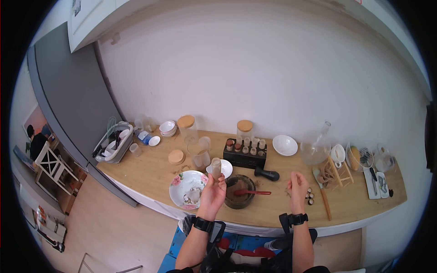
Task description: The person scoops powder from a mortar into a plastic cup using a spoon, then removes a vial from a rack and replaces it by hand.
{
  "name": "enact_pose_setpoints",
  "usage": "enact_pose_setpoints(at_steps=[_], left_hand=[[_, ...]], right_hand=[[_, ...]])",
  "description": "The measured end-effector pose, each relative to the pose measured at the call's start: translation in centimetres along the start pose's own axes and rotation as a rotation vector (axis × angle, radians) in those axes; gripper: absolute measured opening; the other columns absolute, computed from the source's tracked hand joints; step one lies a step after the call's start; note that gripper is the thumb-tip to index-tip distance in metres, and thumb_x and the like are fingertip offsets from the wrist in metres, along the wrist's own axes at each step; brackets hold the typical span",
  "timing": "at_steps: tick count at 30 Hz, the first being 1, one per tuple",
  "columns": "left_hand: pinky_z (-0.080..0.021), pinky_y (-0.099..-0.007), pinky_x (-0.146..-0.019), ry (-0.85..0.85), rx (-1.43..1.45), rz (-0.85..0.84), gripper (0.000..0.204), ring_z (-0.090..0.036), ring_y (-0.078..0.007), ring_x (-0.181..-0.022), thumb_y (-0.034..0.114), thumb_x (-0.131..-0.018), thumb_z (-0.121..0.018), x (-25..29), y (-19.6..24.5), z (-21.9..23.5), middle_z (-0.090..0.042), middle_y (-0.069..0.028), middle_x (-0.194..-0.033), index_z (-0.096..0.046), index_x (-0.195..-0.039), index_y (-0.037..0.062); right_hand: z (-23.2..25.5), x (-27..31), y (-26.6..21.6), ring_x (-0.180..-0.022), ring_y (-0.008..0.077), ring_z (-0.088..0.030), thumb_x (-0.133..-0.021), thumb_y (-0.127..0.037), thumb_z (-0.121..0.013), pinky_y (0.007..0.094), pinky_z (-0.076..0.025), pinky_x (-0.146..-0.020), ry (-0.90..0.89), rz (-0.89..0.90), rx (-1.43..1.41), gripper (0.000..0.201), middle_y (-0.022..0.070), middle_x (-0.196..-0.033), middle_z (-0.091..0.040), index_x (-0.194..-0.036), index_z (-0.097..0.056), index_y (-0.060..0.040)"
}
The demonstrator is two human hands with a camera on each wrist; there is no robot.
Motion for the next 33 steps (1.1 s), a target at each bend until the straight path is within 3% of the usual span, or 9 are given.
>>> enact_pose_setpoints(at_steps=[6, 8, 11, 15, 16, 18, 22, 28, 33], left_hand=[[-0.049, -0.0270, -0.076, 0.066, -0.088, -0.096, 0.031, -0.055, -0.0168, -0.083, 0.024, -0.097, -0.051, -1.4, 4.0, 2.9, -0.059, -0.0102, -0.098, -0.050, -0.115, -0.0004], [-0.050, -0.0275, -0.075, 0.075, -0.165, -0.160, 0.026, -0.057, -0.0169, -0.083, 0.023, -0.096, -0.052, -2.7, 7.1, 3.6, -0.061, -0.0096, -0.097, -0.053, -0.110, 0.0009], [-0.050, -0.0273, -0.073, 0.076, -0.437, -0.492, 0.021, -0.058, -0.0167, -0.079, 0.021, -0.096, -0.054, -3.6, 14.3, 1.9, -0.062, -0.0089, -0.096, -0.049, -0.106, 0.0027], [-0.048, -0.0251, -0.069, 0.158, -0.825, -0.764, 0.031, -0.058, -0.0143, -0.075, 0.017, -0.094, -0.057, -4.7, 19.6, -1.4, -0.061, -0.0093, -0.088, -0.036, -0.112, 0.0049], [-0.048, -0.0251, -0.069, 0.158, -0.832, -0.759, 0.031, -0.058, -0.0143, -0.075, 0.017, -0.094, -0.057, -5.3, 20.1, -2.0, -0.061, -0.0093, -0.088, -0.036, -0.112, 0.0049], [-0.045, -0.0236, -0.067, 0.221, -1.326, -0.875, 0.037, -0.058, -0.0135, -0.073, 0.017, -0.094, -0.058, -5.7, 20.9, -4.7, -0.060, -0.0103, -0.085, -0.030, -0.115, 0.0063], [-0.047, -0.0280, -0.064, 0.161, -1.543, -1.022, 0.047, -0.062, -0.0174, -0.073, 0.013, -0.088, -0.065, -7.9, 21.0, -6.5, -0.060, -0.0140, -0.087, -0.030, -0.119, 0.0036], [-0.048, -0.0314, -0.061, 0.295, -1.748, -1.148, 0.051, -0.063, -0.0215, -0.069, 0.012, -0.082, -0.071, -8.6, 20.6, -7.1, -0.061, -0.0157, -0.085, -0.037, -0.120, 0.0058], [-0.046, -0.0319, -0.056, 0.203, -1.971, -1.053, 0.038, -0.060, -0.0183, -0.064, 0.010, -0.080, -0.072, -10.0, 19.5, -7.4, -0.060, -0.0099, -0.074, -0.048, -0.109, 0.0039]], right_hand=[[2.6, -1.1, 14.3, -0.048, 0.0052, -0.046, -0.090, -0.019, -0.062, 0.0197, -0.034, -0.044, -0.092, -0.180, 0.303, 0.017, -0.0016, -0.058, -0.054, -0.083, -0.062, -0.0036], [2.5, -1.1, 16.0, -0.048, 0.0053, -0.046, -0.090, -0.019, -0.063, 0.0216, -0.033, -0.044, -0.096, -0.160, 0.316, 0.020, -0.0011, -0.057, -0.054, -0.080, -0.062, -0.0018], [2.7, -1.0, 18.0, -0.049, 0.0058, -0.046, -0.089, -0.018, -0.063, 0.0239, -0.034, -0.044, -0.103, -0.147, 0.343, 0.022, -0.0002, -0.056, -0.055, -0.077, -0.062, 0.0008], [2.3, -0.3, 17.3, -0.050, 0.0051, -0.048, -0.088, -0.016, -0.063, 0.0221, -0.035, -0.045, -0.144, -0.111, 0.406, 0.019, -0.0008, -0.059, -0.057, -0.080, -0.064, 0.0009], [2.2, -0.2, 17.4, -0.050, 0.0051, -0.048, -0.088, -0.016, -0.063, 0.0221, -0.035, -0.045, -0.139, -0.117, 0.403, 0.019, -0.0008, -0.059, -0.057, -0.080, -0.064, 0.0009], [2.1, -0.2, 17.2, -0.051, 0.0081, -0.049, -0.087, -0.018, -0.065, 0.0264, -0.038, -0.047, -0.133, -0.108, 0.425, 0.022, 0.0025, -0.057, -0.057, -0.080, -0.064, 0.0033], [2.2, -0.5, 17.3, -0.051, 0.0087, -0.050, -0.086, -0.020, -0.065, 0.0274, -0.039, -0.048, -0.139, -0.053, 0.509, 0.023, 0.0047, -0.058, -0.060, -0.082, -0.065, 0.0030], [1.9, -0.3, 17.9, -0.052, 0.0049, -0.049, -0.087, -0.013, -0.063, 0.0230, -0.037, -0.047, -0.181, -0.113, 0.469, 0.016, 0.0010, -0.060, -0.059, -0.083, -0.065, 0.0025], [1.9, -0.4, 18.6, -0.051, 0.0084, -0.050, -0.085, -0.017, -0.065, 0.0270, -0.039, -0.048, -0.190, -0.101, 0.471, 0.021, 0.0053, -0.059, -0.060, -0.081, -0.064, 0.0036]])
Point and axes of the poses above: each hand's wrist, its own x-axis away from the middle knuckle, its own z-axis out of the back of the hand, y = z × x, the point moved 10 cm from there along -x, towards the middle knuckle
